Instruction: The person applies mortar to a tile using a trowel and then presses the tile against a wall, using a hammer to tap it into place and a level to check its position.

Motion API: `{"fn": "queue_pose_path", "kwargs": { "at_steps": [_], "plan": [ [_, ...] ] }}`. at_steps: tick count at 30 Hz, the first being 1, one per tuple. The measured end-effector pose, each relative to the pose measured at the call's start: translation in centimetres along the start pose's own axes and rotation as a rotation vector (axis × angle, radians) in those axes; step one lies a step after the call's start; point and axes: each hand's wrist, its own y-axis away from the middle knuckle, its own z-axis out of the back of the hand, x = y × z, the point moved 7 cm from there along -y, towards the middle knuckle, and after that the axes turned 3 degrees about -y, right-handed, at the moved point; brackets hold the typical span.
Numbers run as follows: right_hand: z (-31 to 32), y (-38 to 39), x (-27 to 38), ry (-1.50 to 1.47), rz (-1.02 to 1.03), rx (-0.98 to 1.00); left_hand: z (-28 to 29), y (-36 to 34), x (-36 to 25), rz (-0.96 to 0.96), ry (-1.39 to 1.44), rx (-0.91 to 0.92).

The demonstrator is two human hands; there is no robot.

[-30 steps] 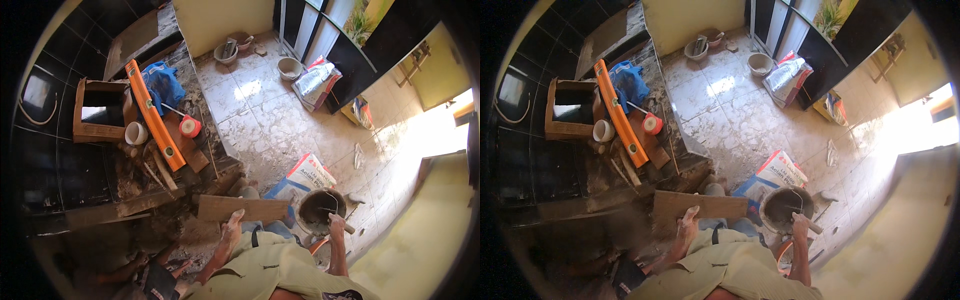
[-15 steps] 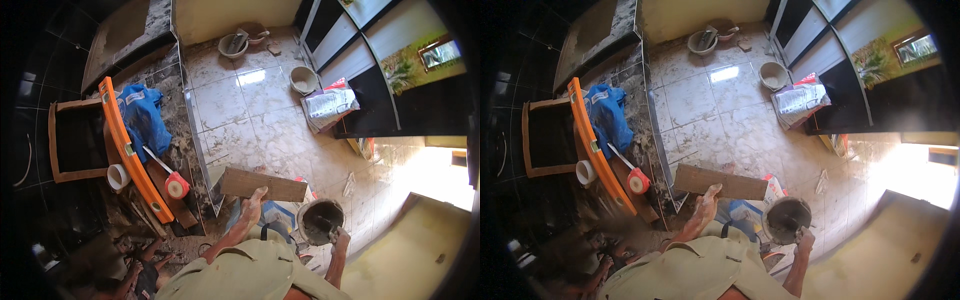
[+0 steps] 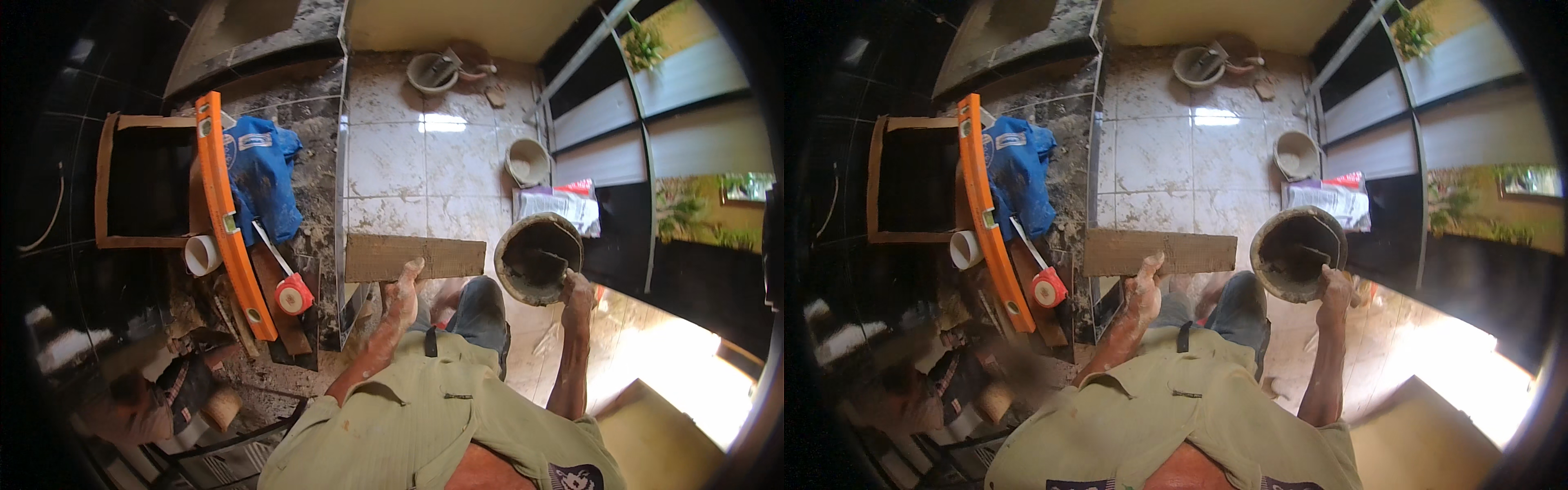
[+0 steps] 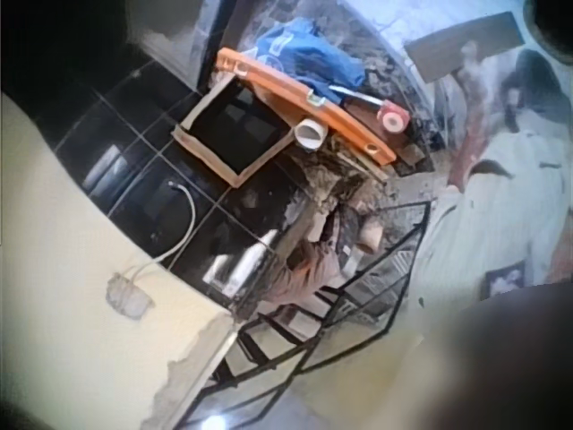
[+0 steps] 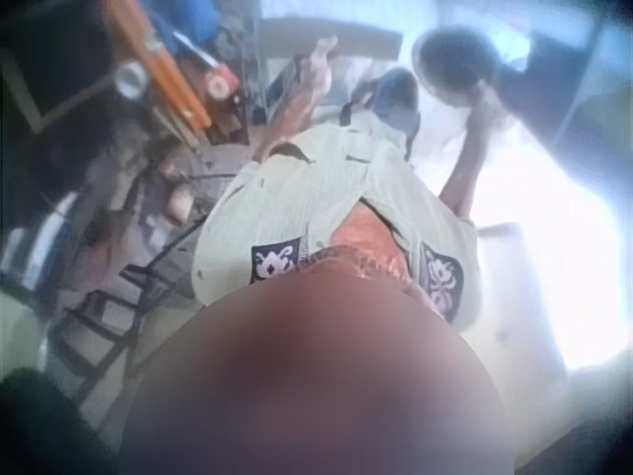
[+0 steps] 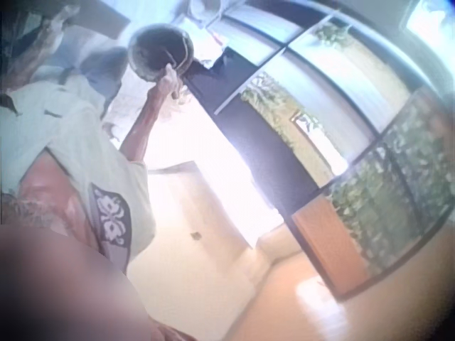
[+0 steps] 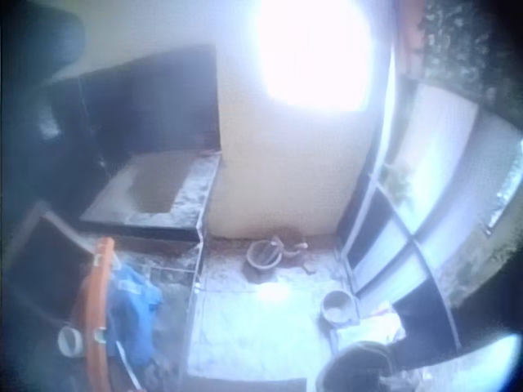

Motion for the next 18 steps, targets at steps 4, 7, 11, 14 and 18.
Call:
{"fn": "queue_pose_path", "kwargs": {
  "at_steps": [4, 7, 11, 14, 18],
  "plan": [
    [-4.6, -8.8, 2.6, 0.097, 0.175, 0.18, -1.3, -1.7, -0.8, 0.033, 0.059, -0.133],
    [-10.3, -17.1, 1.2, 0.283, 0.222, 0.398, -0.4, -4.7, 1.1, 0.052, 0.046, -0.246],
    [-12.8, -29.6, -1.9, 0.422, 0.123, 0.437, -3.0, -8.4, 4.2, -0.179, -0.023, -0.325],
    [-20.4, -30.7, -0.1, 0.351, -0.008, 0.47, -2.1, -8.4, 5.2, -0.18, 0.12, -0.453],
    [-26.5, -37.6, -2.5, 0.462, -0.012, 0.533, -4.9, -11.3, 6.6, -0.045, 0.272, -0.439]
  ]
}}
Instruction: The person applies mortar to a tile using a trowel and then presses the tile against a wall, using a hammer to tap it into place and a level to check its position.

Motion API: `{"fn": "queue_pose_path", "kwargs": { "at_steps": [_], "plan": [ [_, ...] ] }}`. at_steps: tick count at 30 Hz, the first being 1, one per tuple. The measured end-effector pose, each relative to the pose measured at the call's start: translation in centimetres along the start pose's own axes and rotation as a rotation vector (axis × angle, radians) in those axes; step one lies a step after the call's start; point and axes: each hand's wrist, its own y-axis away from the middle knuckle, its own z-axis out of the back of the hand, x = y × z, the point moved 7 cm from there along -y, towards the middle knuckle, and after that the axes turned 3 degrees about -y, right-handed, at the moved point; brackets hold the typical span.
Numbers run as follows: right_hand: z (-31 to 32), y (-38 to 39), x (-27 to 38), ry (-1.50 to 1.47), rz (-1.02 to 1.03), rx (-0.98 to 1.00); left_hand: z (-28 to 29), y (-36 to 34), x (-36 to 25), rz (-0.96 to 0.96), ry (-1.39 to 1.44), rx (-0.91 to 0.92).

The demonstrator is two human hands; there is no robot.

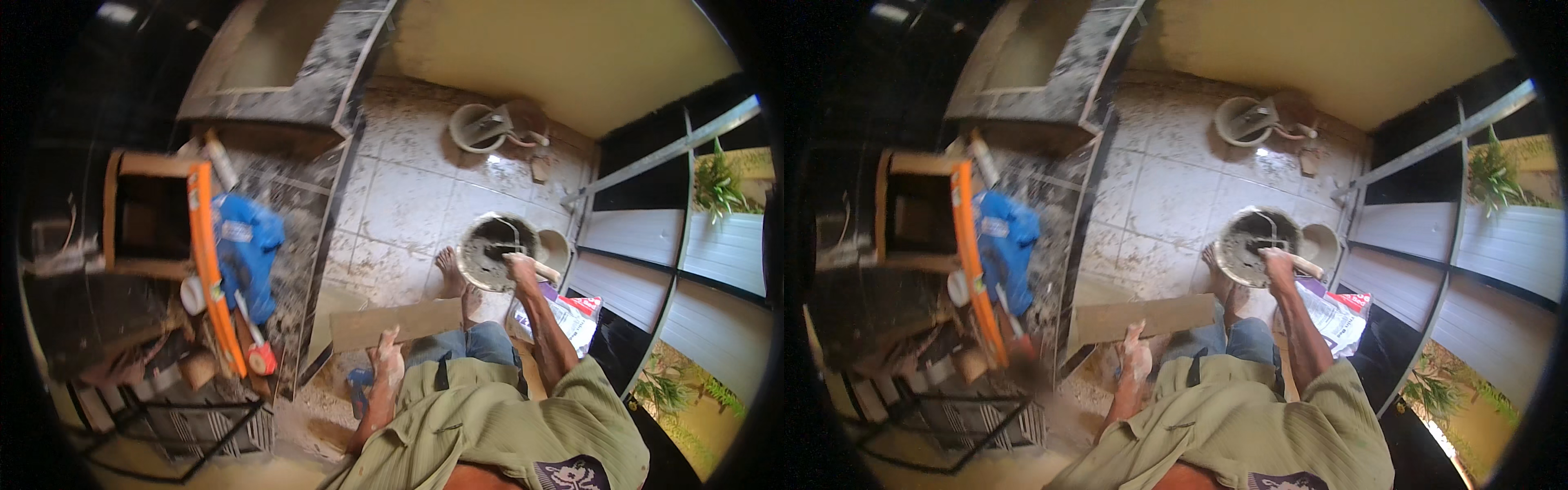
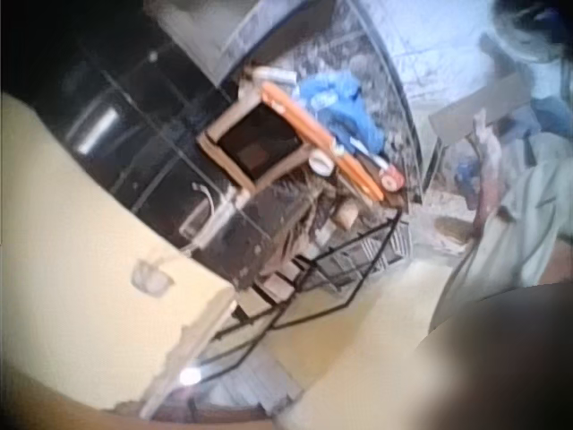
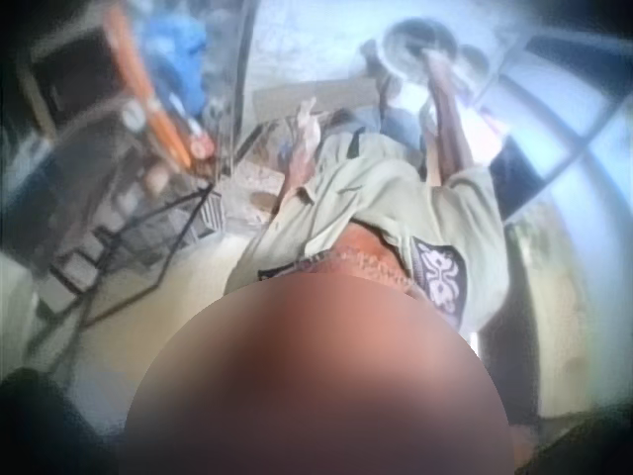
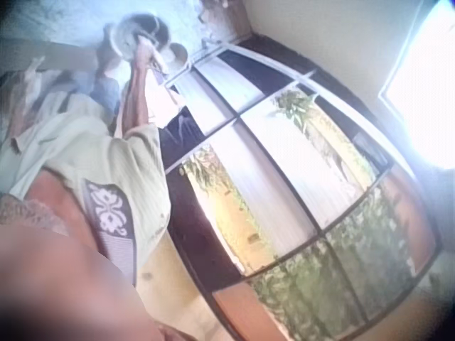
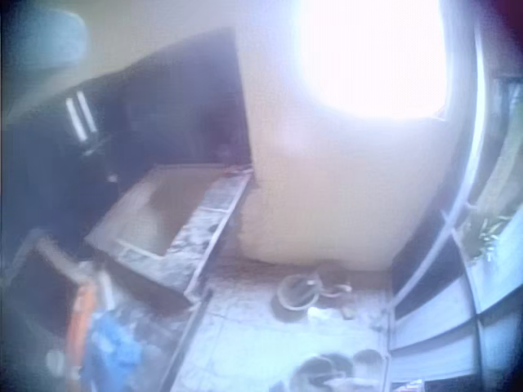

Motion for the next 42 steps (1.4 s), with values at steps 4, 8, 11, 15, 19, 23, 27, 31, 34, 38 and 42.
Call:
{"fn": "queue_pose_path", "kwargs": {
  "at_steps": [4, 8, 11, 15, 19, 23, 27, 31, 34, 38, 42],
  "plan": [
    [-2.8, -7.4, 2.6, 0.92, 0.684, 0.09, 0.8, 0.8, -0.3, 0.072, -0.584, 0.077],
    [-3.9, -15.9, -1.5, 0.937, 0.506, 0.141, -0.7, -6.9, 3.2, 0.106, -0.79, 0.24],
    [-7.6, -20.2, -1.9, 0.487, 0.149, 0.161, 0.1, -14.5, 5.6, 0.027, -0.409, 0.083],
    [-9.8, -26.5, -5.8, 0.549, 0.21, 0.131, -10.8, -15.4, 3.5, 0.068, -0.138, -0.033],
    [-9.6, -30.8, -7.6, 0.306, 0.03, 0.137, -11.6, -18.1, 6.7, 0.175, -0.055, -0.105],
    [-11.7, -31.9, -8.5, 0.118, -0.135, 0.141, -16.2, -19.1, 6.7, 0.145, 0.01, -0.114],
    [-13.3, -32.7, -9.6, 0.264, 0.04, 0.328, -16.6, -19.9, 9.6, 0.106, 0.03, -0.191],
    [-12.0, -33.6, -11.8, 0.699, 0.455, 0.507, -20.3, -21.4, 11.9, 0.274, -0.082, -0.168],
    [-8.2, -37.1, -7.2, 1.115, 0.356, 0.358, -18.1, -22.9, 14.4, 0.276, -0.183, -0.207],
    [-3.9, -40.3, -13.0, 1.204, 0.243, 0.202, -19.2, -27.5, 19.7, 0.277, 0.011, -0.016],
    [-4.8, -40.9, -16.3, 1.264, 0.268, 0.174, -22.7, -29.1, 20.8, 0.341, -0.038, -0.09]
  ]
}}
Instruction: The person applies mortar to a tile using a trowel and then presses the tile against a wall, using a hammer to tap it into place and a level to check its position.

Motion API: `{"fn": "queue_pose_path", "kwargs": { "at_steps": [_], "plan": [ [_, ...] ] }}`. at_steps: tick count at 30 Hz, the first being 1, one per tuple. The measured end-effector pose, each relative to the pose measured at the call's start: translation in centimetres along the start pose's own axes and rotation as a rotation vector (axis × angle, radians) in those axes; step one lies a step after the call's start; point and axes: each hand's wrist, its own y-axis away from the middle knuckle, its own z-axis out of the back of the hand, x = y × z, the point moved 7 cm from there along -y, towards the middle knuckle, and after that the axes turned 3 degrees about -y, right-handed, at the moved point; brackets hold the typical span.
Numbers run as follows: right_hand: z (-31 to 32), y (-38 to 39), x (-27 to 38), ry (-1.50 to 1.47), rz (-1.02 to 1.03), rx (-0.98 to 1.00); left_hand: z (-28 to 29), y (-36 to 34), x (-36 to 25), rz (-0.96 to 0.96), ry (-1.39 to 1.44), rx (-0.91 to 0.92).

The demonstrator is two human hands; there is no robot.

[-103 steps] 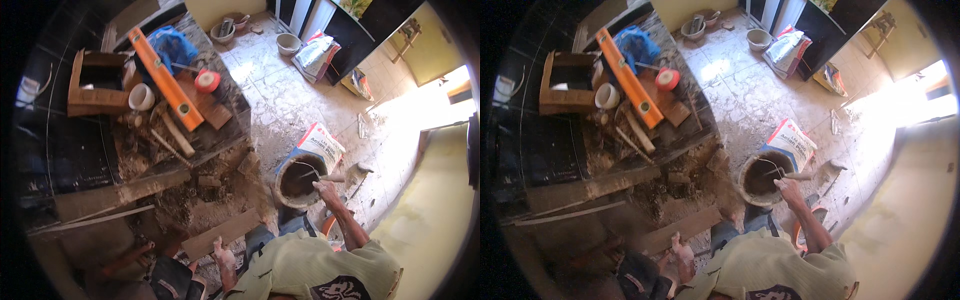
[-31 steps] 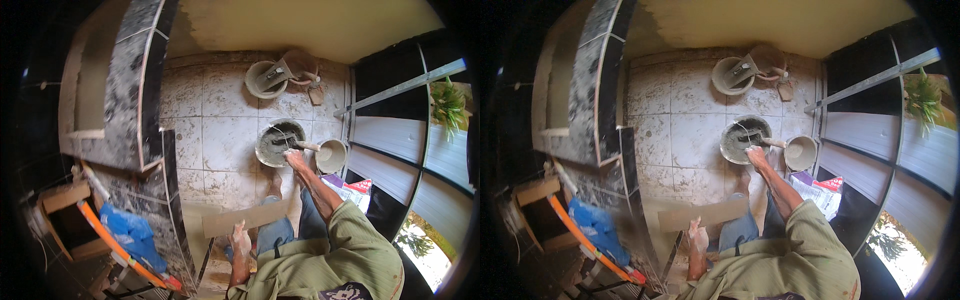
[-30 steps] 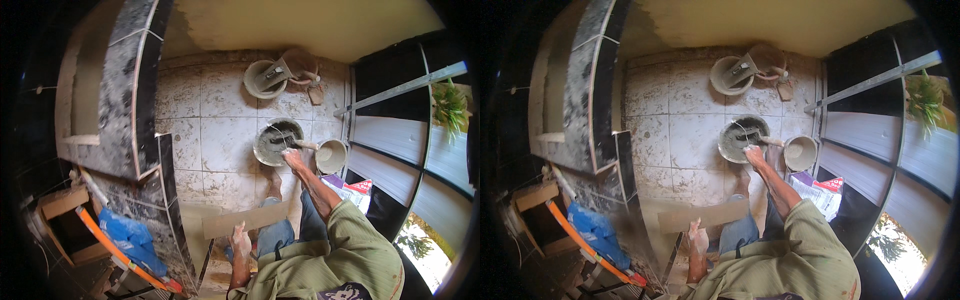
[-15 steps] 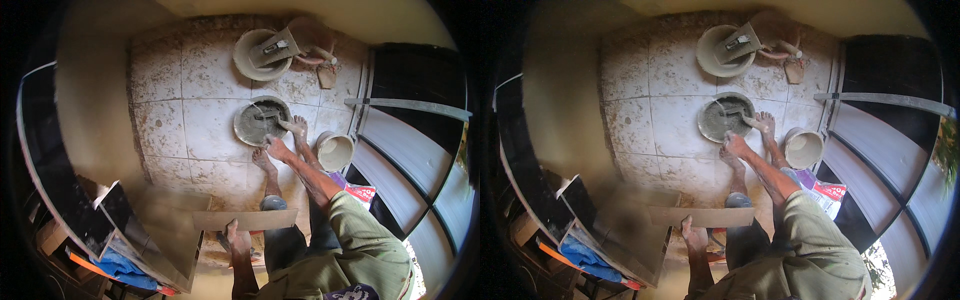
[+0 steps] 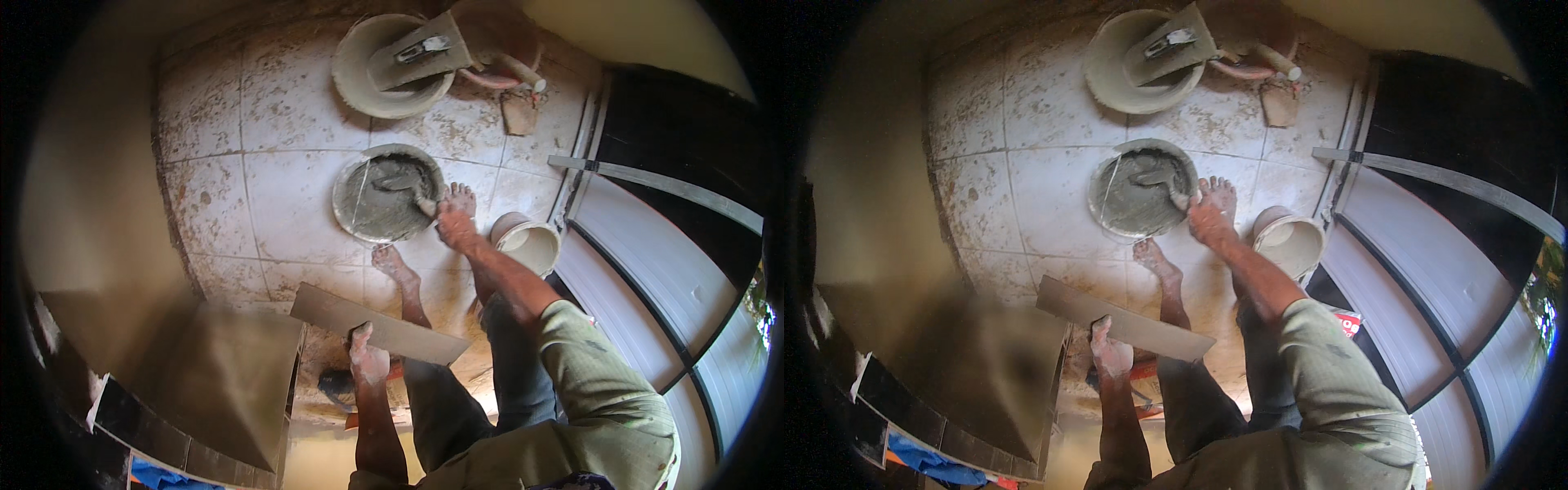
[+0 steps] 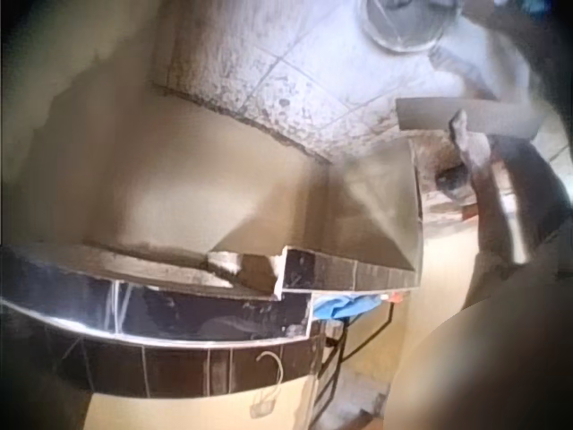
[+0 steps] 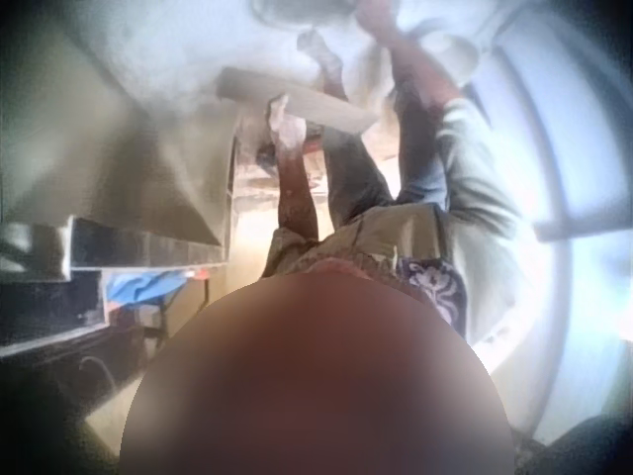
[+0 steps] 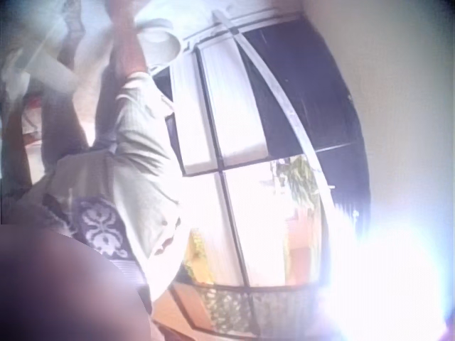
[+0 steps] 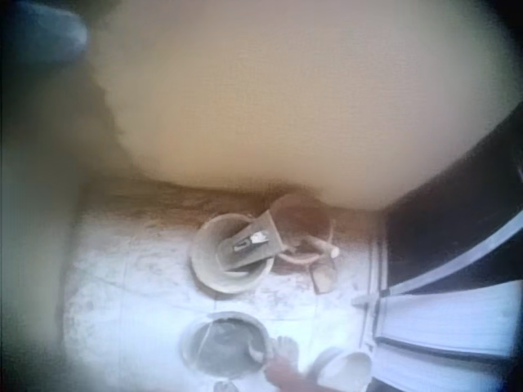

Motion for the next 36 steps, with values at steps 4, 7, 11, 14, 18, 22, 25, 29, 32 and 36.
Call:
{"fn": "queue_pose_path", "kwargs": {
  "at_steps": [4, 7, 11, 14, 18, 22, 25, 29, 32, 36],
  "plan": [
    [2.1, 0.3, 6.6, -0.248, -0.022, 0.261, -0.8, 0.6, -0.1, -0.002, 0.042, 0.027],
    [2.2, -0.5, 7.0, -0.44, -0.153, 0.402, -1.2, 0.4, -0.2, -0.008, 0.051, 0.008],
    [0.0, -0.2, 3.6, -0.353, -0.092, 0.43, -0.1, 0.0, -0.2, -0.13, -0.049, -0.056],
    [3.7, -1.9, 0.4, -0.278, 0.006, 0.282, 2.2, -0.7, -0.5, -0.253, -0.153, -0.145],
    [14.0, -8.3, -10.5, -0.291, -0.051, -0.395, -2.6, -0.1, -1.3, -0.021, 0.025, -0.015],
    [23.7, -14.1, -17.6, -0.143, -0.123, -0.81, -0.8, -1.1, 0.0, -0.119, -0.079, -0.007],
    [22.1, -19.1, -26.5, -0.164, -0.299, -0.461, -3.6, -0.7, -0.2, -0.047, -0.128, 0.031],
    [21.9, -22.0, -27.5, -0.354, -0.254, -0.214, -4.4, 1.0, -2.4, -0.546, -1.214, 0.017],
    [20.8, -24.0, -27.5, -0.005, 0.048, -0.089, -2.9, -0.6, 0.8, 0.043, -0.086, -0.101],
    [17.2, -26.3, -27.6, -0.379, 0.031, -0.017, -3.4, -1.1, 1.5, 0.033, -0.003, -0.109]
  ]
}}
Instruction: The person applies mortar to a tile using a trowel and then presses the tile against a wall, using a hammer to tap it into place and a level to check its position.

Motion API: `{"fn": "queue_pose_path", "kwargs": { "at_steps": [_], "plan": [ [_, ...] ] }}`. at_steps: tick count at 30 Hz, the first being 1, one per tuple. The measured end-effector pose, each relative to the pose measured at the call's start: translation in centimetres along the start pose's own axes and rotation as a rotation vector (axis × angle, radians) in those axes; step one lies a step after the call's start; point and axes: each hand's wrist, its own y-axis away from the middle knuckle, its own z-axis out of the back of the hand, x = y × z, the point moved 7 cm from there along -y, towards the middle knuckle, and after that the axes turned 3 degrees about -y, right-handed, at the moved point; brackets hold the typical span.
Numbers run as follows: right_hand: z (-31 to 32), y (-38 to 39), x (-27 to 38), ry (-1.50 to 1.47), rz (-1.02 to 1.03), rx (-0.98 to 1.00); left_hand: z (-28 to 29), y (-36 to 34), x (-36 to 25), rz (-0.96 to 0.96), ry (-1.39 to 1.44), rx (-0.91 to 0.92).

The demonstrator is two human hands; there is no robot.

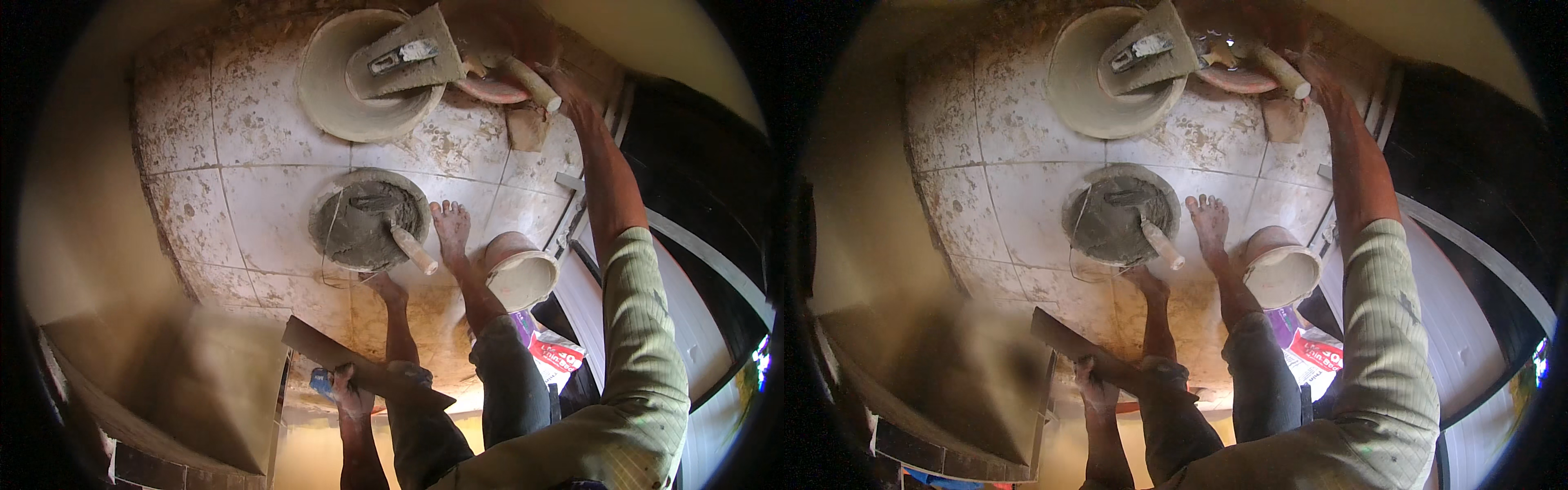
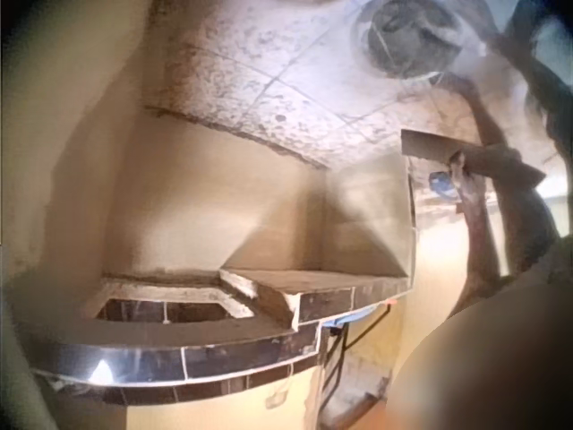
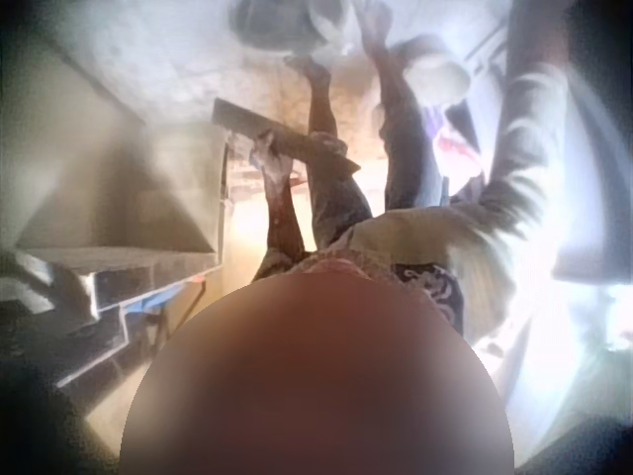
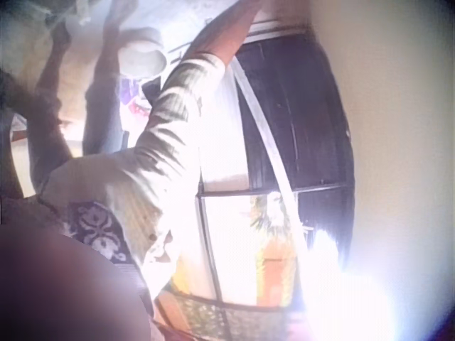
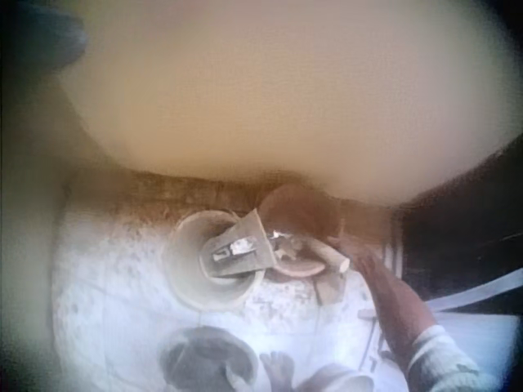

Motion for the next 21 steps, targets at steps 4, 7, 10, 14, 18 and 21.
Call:
{"fn": "queue_pose_path", "kwargs": {
  "at_steps": [4, 7, 10, 14, 18, 21],
  "plan": [
    [-3.2, 0.4, 0.0, -0.437, -0.264, 0.077, 2.0, -0.2, 0.2, -0.186, -0.344, -0.082],
    [-5.8, 2.5, -1.6, -1.148, -0.439, 0.001, -1.0, 0.2, 0.1, -0.025, -0.035, 0.079],
    [-6.2, 4.9, -4.9, -1.35, -0.48, -0.228, -3.4, 0.9, -1.0, 0.004, 0.038, -0.019],
    [-5.2, 10.0, -1.8, -1.308, -0.541, -0.296, -0.8, 0.6, -0.7, -0.073, -0.205, 0.022],
    [-4.0, 12.7, -2.7, -0.892, -0.482, -0.257, -3.9, 1.7, -4.3, -0.744, -1.054, 0.099],
    [-4.9, 13.4, -1.5, -0.542, -0.326, -0.234, -1.2, 0.2, -1.0, 0.048, 0.028, -0.029]
  ]
}}
